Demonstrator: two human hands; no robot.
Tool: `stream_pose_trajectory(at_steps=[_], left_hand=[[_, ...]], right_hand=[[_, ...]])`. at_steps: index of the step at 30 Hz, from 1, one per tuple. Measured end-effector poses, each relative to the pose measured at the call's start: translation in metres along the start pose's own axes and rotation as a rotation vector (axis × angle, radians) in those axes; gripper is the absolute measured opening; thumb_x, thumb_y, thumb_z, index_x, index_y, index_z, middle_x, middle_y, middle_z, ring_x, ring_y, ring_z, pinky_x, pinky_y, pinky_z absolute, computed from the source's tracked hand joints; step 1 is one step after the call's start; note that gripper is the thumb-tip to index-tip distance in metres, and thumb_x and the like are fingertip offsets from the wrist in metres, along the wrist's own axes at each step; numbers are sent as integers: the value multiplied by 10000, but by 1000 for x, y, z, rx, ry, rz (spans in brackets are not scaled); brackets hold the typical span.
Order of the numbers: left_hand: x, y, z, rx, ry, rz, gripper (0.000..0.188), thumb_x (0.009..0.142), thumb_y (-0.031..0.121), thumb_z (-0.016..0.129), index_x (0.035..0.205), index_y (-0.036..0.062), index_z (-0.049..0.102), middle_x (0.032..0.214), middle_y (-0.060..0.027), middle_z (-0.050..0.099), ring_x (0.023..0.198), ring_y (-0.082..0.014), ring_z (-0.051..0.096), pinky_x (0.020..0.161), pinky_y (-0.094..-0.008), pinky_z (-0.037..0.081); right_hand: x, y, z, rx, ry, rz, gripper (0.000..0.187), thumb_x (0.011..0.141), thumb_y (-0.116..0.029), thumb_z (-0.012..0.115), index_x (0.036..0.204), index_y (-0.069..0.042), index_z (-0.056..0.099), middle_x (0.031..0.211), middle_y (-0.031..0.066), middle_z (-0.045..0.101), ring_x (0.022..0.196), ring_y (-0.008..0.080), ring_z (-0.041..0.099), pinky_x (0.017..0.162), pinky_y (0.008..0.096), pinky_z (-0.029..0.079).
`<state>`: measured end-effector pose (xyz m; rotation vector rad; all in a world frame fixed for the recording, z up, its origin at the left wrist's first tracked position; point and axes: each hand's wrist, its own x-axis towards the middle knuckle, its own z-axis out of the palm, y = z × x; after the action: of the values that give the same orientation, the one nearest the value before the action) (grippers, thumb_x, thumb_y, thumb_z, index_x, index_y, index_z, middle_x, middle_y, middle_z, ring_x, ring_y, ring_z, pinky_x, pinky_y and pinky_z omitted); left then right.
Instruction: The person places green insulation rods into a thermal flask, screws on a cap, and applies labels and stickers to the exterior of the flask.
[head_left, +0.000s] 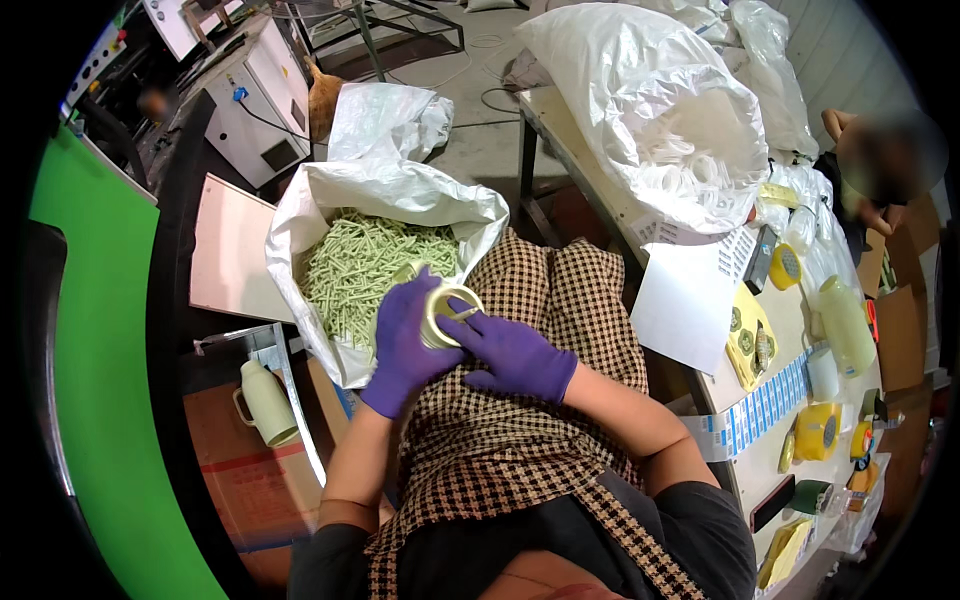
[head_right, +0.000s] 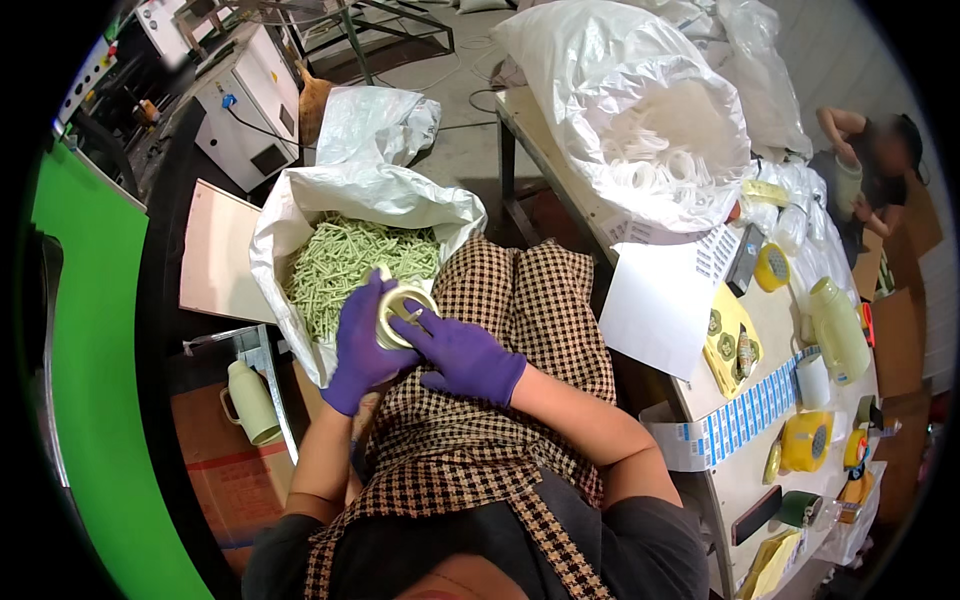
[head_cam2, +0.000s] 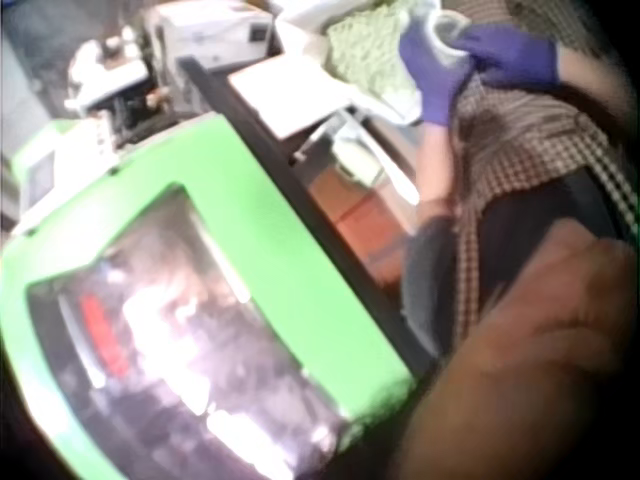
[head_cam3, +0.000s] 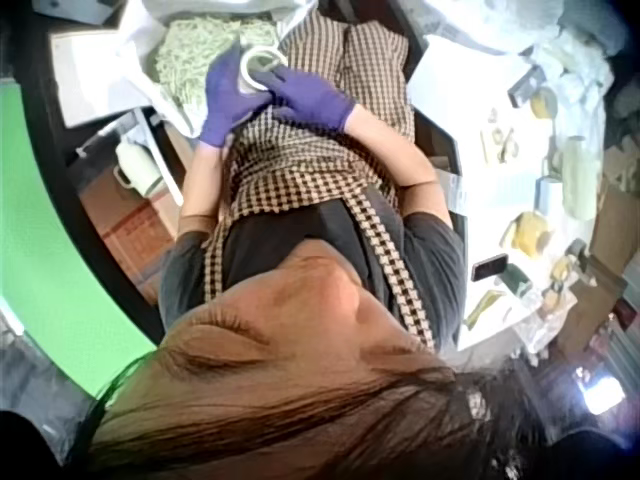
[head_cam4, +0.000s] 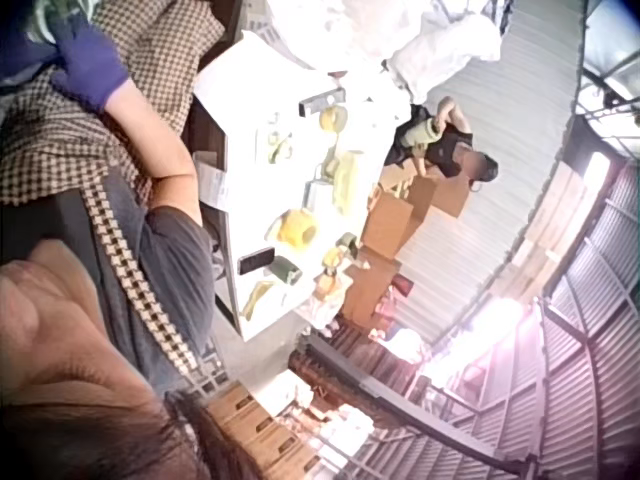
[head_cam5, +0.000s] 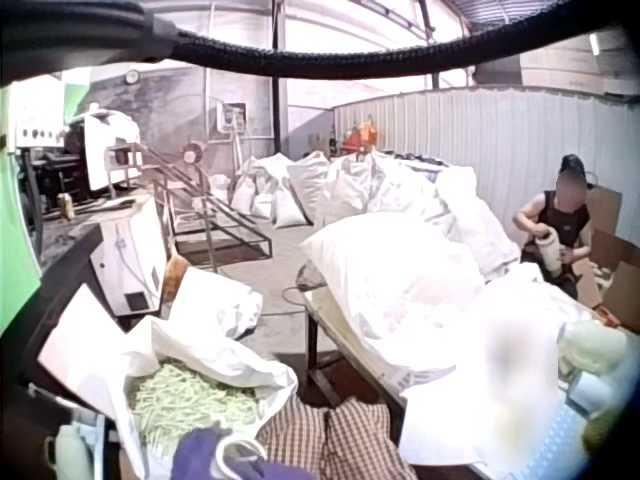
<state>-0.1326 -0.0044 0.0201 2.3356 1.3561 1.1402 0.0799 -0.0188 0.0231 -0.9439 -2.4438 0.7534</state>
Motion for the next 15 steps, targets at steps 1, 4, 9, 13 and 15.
stream_pose_trajectory(at_steps=[1, 4, 9, 13, 15], left_hand=[[5, -13, -5, -116, -16, -39, 1012, 584, 317, 932, 1440, 9, 487, 1298, -176, 642, 1209, -360, 609, 1070, -488, 451], [21, -49, -29, -489, 55, -226, 1161, 666, 270, 934, 1578, -20, 276, 1312, -163, 636, 1208, -300, 627, 1067, -424, 494], [29, -63, -107, -401, 441, -176, 1220, 724, 254, 897, 1631, -2, 122, 1467, -197, 524, 1319, -293, 553, 1123, -412, 442], [28, -50, -115, -94, 584, 11, 1190, 761, 337, 844, 1640, 23, 105, 1544, -225, 448, 1395, -318, 484, 1170, -450, 373], [12, -51, -121, -5, 560, 91, 1228, 765, 397, 850, 1641, 31, 72, 1532, -257, 452, 1404, -356, 474, 1174, -481, 368]], right_hand=[[3, -5, -15, -23, -9, -35, 926, 790, -249, 803, 1592, -253, 341, 1565, 253, 371, 1002, 390, 679, 876, 451, 579], [1, -5, -60, -109, 105, -153, 763, 815, -206, 788, 1513, -281, 489, 1584, 222, 383, 1037, 342, 694, 862, 435, 593], [-29, 56, -156, -327, 574, -49, 302, 846, -126, 713, 1148, -140, 719, 1082, 76, 731, 923, 294, 708, 760, 402, 582], [-64, 154, -239, -1031, 646, 398, 384, 866, -94, 669, 1218, -242, 712, 970, 67, 653, 877, 284, 672, 723, 423, 559], [-67, 204, -251, -1040, 472, 425, 373, 851, -121, 695, 1204, -237, 715, 993, 83, 647, 910, 298, 666, 737, 445, 556]])
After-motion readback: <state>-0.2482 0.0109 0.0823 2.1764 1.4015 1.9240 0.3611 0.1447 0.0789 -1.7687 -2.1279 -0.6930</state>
